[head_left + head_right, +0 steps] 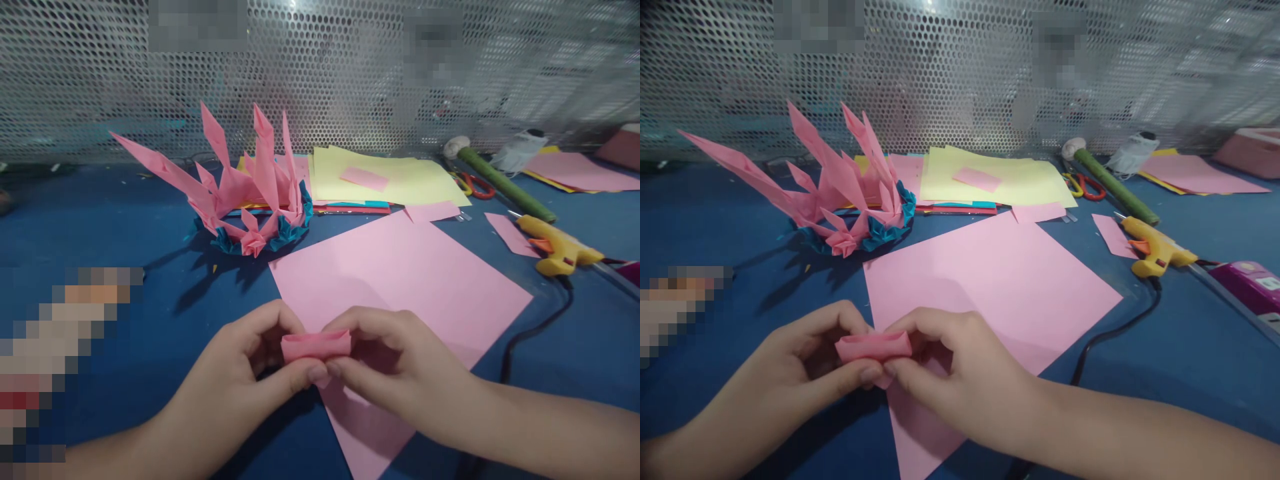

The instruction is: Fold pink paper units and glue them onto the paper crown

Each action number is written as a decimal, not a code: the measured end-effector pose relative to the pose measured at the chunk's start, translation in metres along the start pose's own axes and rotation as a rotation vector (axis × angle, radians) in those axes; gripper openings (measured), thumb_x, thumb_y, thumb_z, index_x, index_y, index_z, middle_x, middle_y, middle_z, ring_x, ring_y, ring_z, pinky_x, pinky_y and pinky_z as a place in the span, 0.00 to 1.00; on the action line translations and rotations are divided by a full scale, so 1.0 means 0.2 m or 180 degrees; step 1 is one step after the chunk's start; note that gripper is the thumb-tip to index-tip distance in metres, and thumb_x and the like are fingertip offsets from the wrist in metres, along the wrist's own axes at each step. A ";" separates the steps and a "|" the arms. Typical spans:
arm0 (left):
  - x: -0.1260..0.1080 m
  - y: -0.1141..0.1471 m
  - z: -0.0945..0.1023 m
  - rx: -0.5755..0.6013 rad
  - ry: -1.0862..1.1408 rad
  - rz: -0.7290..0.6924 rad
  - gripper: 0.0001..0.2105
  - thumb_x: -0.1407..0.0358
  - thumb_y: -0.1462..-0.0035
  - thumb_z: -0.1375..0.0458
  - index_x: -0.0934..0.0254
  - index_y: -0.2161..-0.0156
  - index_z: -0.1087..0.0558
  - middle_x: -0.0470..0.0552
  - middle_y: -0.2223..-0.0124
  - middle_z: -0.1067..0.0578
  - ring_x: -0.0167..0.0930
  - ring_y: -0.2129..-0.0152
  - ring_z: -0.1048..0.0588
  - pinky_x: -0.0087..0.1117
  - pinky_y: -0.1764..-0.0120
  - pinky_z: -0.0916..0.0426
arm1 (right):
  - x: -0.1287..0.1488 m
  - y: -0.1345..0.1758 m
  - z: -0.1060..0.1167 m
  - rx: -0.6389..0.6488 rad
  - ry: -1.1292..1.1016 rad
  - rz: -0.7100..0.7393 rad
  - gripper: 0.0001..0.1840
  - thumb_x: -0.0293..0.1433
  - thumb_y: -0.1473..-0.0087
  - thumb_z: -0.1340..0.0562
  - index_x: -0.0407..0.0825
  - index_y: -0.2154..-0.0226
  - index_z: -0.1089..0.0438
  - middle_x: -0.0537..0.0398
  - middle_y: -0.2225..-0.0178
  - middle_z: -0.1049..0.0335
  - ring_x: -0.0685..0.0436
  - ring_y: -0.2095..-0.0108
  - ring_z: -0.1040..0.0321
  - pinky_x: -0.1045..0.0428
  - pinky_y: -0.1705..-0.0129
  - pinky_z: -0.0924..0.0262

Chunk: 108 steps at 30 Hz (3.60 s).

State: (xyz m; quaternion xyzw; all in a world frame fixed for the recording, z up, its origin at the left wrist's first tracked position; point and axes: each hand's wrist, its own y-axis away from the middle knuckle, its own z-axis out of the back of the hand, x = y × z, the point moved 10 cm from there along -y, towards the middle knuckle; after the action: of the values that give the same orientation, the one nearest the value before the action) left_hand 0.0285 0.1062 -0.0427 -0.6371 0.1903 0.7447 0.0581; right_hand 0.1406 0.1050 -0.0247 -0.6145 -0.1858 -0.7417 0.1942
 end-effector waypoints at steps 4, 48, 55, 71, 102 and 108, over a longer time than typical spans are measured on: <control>0.00 -0.01 0.00 0.0004 0.0025 -0.0052 0.08 0.68 0.48 0.34 0.60 0.69 0.31 0.39 0.72 0.29 0.25 0.74 0.28 0.22 0.69 0.30 | -0.01 0.00 0.02 -0.0110 -0.0093 -0.0039 0.05 0.24 0.47 0.38 0.47 0.66 0.28 0.54 0.68 0.23 0.49 0.68 0.27 0.55 0.66 0.34; -0.04 0.00 -0.07 0.0450 -0.0114 -0.0139 0.12 0.61 0.40 0.44 0.61 0.70 0.20 0.43 0.77 0.25 0.24 0.80 0.29 0.20 0.74 0.32 | 0.20 0.07 0.10 -0.0689 0.0626 0.1355 0.13 0.18 0.46 0.38 0.49 0.61 0.27 0.59 0.65 0.22 0.55 0.66 0.27 0.62 0.62 0.33; -0.02 0.00 -0.06 0.0454 -0.0019 -0.0161 0.14 0.61 0.37 0.46 0.60 0.69 0.19 0.44 0.76 0.24 0.26 0.78 0.27 0.21 0.72 0.30 | 0.26 0.10 0.07 -0.0571 0.1003 0.1806 0.17 0.17 0.45 0.39 0.47 0.56 0.25 0.48 0.56 0.27 0.51 0.53 0.28 0.60 0.51 0.34; 0.06 0.03 -0.04 0.0394 0.0355 0.0142 0.12 0.60 0.35 0.47 0.58 0.64 0.21 0.42 0.73 0.21 0.29 0.74 0.24 0.25 0.67 0.28 | 0.19 0.04 0.06 -0.0270 0.0729 0.1350 0.12 0.19 0.44 0.38 0.48 0.62 0.23 0.53 0.65 0.25 0.51 0.64 0.28 0.58 0.59 0.35; -0.05 0.01 -0.11 0.0672 -0.1037 -0.0309 0.18 0.62 0.36 0.52 0.61 0.75 0.29 0.42 0.78 0.31 0.27 0.79 0.31 0.24 0.74 0.39 | 0.07 0.02 0.06 -0.0262 0.0046 0.0595 0.14 0.20 0.43 0.39 0.53 0.59 0.34 0.61 0.65 0.32 0.53 0.64 0.31 0.58 0.61 0.35; -0.05 0.01 -0.12 0.0707 -0.1001 -0.0335 0.18 0.60 0.36 0.51 0.62 0.76 0.29 0.43 0.78 0.31 0.27 0.80 0.32 0.23 0.74 0.39 | 0.07 0.02 0.04 -0.0189 -0.0072 0.0608 0.16 0.18 0.43 0.41 0.56 0.59 0.36 0.64 0.66 0.34 0.55 0.64 0.33 0.60 0.60 0.37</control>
State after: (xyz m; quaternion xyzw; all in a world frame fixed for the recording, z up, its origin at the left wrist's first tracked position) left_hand 0.0509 0.0973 -0.0345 -0.5117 0.2262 0.8054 0.1958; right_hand 0.1469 0.1039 -0.0094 -0.6433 -0.1064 -0.7180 0.2437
